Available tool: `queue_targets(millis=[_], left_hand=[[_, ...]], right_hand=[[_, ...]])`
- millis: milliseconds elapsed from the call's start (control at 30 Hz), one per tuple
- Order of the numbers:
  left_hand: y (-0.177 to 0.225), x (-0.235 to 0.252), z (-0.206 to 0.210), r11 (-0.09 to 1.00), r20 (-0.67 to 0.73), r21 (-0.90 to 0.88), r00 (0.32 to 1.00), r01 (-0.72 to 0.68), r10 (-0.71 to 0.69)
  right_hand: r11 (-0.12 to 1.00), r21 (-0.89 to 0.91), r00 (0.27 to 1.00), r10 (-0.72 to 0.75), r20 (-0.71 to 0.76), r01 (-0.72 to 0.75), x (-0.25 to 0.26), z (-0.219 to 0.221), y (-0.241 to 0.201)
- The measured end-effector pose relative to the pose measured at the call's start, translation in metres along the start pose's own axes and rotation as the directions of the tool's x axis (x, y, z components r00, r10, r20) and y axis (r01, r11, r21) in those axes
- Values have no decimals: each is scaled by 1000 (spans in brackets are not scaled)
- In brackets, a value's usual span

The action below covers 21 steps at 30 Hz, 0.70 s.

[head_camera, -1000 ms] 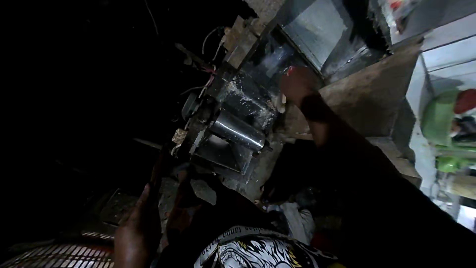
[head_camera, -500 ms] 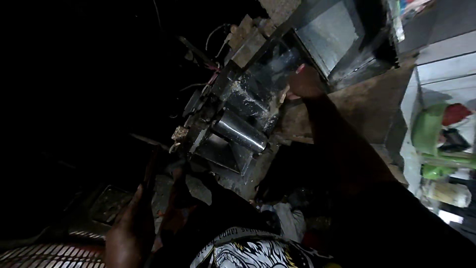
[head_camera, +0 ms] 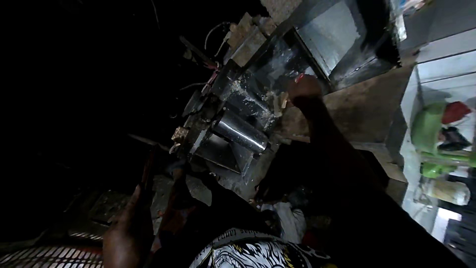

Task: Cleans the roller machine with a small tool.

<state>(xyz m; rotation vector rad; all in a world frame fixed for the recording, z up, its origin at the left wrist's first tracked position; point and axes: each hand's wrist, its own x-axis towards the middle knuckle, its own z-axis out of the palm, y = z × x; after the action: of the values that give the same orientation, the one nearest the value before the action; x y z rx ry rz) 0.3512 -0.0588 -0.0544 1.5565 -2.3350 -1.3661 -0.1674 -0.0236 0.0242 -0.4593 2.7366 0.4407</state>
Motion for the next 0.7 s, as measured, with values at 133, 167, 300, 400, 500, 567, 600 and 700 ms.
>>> queue_targets(millis=[133, 167, 300, 400, 500, 567, 600, 700], left_hand=[[-4, -3, -1, 999, 9, 21, 999, -34, 34], [-4, -2, -1, 999, 8, 31, 999, -33, 33], [-6, -2, -1, 999, -6, 39, 1000, -10, 10], [-2, -2, 0, 1000, 13, 28, 1000, 11, -11], [3, -2, 0, 1000, -22, 6, 1000, -10, 10], [4, -3, 0, 1000, -12, 8, 1000, -14, 14], [6, -3, 0, 1000, -1, 22, 1000, -11, 11], [15, -3, -1, 998, -1, 68, 1000, 19, -18]], right_hand=[[996, -9, 996, -85, -10, 85, -10, 15, -3], [982, 39, 983, -183, -11, 184, -10, 20, 4], [820, 297, 858, -392, -333, 489, -9, 32, 26], [853, 257, 882, -392, -260, 455, -12, 38, 19], [828, 335, 893, -413, -181, 450, -18, 23, 6], [824, 204, 829, -450, -331, 529, -16, 30, -7], [807, 146, 788, -494, -368, 573, -12, 38, -12], [676, 204, 706, -667, -239, 708, 0, 44, -19]])
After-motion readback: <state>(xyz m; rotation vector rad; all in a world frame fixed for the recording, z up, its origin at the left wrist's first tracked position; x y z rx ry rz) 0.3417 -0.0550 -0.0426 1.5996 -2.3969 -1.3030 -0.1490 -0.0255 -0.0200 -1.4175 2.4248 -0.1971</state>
